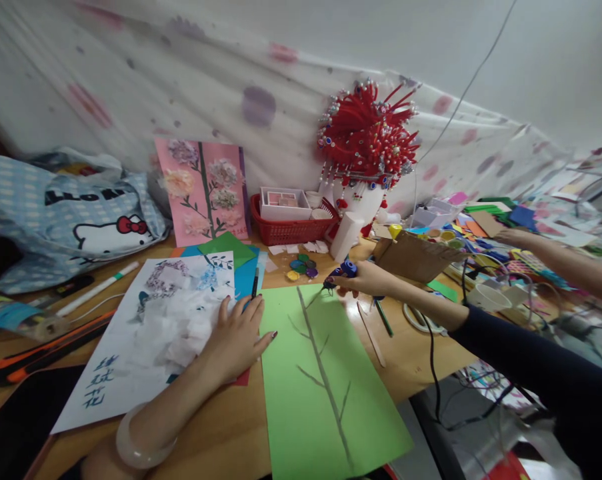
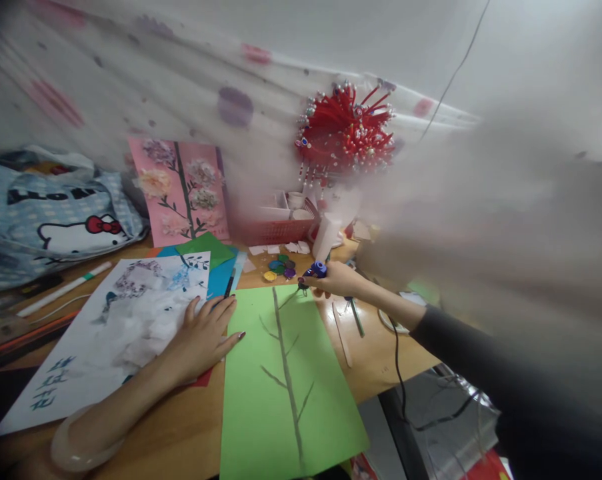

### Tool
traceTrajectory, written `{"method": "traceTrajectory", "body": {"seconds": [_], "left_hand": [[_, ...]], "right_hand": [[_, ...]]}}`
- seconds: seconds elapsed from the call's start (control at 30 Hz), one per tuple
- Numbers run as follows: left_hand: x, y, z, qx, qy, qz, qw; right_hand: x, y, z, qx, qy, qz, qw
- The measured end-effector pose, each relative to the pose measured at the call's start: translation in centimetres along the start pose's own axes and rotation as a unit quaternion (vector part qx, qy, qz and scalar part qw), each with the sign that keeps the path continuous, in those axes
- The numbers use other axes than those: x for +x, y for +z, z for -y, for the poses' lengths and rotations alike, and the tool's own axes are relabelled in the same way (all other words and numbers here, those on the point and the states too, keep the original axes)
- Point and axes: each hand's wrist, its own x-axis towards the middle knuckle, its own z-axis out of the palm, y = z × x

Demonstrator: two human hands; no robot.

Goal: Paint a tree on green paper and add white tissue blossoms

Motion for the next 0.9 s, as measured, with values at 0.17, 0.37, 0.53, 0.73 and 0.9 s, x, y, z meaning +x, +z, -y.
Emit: {"method": "traceTrajectory", "body": {"seconds": [0.17, 0.37, 0.53, 0.73, 0.9], "left_hand": [[0.0, 0.2, 0.0, -0.003, -0.001, -0.006, 1.0], [0.0, 0.7, 0.3, -0.005, 0.01, -0.028, 1.0], [0.0, 0.9, 0.9, -0.029, 0.025, -0.04, 0.998], [0.7, -0.7, 1.1, -0.114, 0.014, -0.096, 0.989], [4.3, -3.9, -0.1, -0.202, -0.012, -0.112, 0.973]], "right_hand": [[-0.2, -0.1, 0.2, 0.008, -0.005, 0.028, 1.0], [-2.2, -0.6, 1.0, 0.173, -0.04, 0.015, 0.984], [-6.2, 0.8, 0.4, 0.3, -0.037, -0.098, 0.948], [-9.1, 3.8, -1.5, 0.394, -0.03, -0.074, 0.915], [-8.9, 4.5, -2.4, 0.418, -0.033, -0.062, 0.906]]}}
